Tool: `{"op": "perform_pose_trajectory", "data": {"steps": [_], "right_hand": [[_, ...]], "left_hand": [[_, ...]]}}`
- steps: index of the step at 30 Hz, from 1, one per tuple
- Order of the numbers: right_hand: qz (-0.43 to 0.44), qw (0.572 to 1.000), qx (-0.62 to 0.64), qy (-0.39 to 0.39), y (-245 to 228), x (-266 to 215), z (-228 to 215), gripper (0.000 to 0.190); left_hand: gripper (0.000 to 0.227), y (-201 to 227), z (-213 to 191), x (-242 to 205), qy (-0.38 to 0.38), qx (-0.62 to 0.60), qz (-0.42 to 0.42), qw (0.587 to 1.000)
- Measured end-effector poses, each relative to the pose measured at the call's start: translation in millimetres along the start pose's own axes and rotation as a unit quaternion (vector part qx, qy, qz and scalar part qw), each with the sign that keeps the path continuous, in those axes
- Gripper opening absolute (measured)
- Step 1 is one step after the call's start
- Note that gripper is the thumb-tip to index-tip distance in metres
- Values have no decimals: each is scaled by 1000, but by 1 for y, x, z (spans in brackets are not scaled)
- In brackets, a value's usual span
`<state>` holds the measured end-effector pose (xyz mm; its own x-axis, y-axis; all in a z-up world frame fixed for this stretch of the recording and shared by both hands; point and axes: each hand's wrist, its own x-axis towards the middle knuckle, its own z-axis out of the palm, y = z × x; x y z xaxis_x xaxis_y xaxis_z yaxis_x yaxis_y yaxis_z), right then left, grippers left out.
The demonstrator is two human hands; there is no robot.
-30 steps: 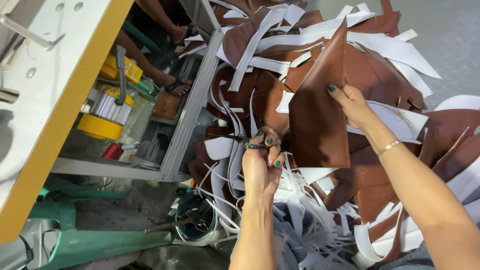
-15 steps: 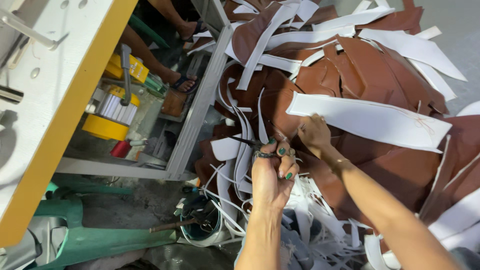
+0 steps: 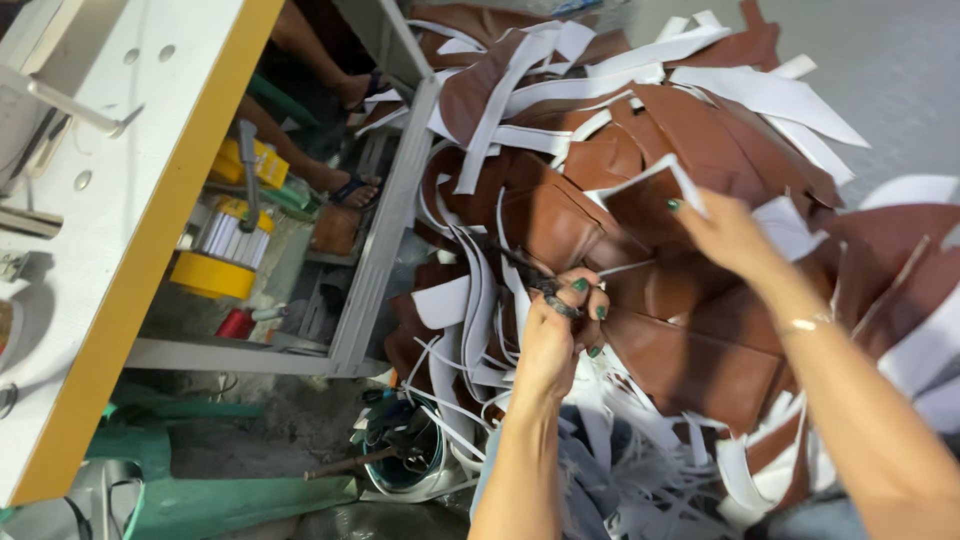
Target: The person uses shears to cut brown leather pieces, trimming white backing material from the edges. They handle the leather one piece at a time, rotating it to follow the contours, and discard the trimmed strips into a pile on the floor.
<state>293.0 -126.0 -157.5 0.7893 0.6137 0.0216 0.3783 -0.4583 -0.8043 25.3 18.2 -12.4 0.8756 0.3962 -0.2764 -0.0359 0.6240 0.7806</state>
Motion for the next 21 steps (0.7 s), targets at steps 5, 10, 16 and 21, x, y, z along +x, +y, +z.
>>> {"op": "perform_pose_trajectory", "data": {"steps": [5, 10, 16, 21], "right_hand": [[48, 986, 133, -85, -47, -119, -124, 28], [93, 963, 214, -135, -5, -187, -162, 32], [35, 926, 275, -256, 16, -205, -155, 26], [38, 920, 248, -302, -1, -207, -153, 28]], "left_hand": [[24, -28, -26, -49, -280, 260, 42, 923], [35, -29, -29, -107, -504, 316, -181, 783], [35, -22, -5, -122, -601, 231, -311, 699], [41, -14, 19, -122, -592, 255, -335, 687]]}}
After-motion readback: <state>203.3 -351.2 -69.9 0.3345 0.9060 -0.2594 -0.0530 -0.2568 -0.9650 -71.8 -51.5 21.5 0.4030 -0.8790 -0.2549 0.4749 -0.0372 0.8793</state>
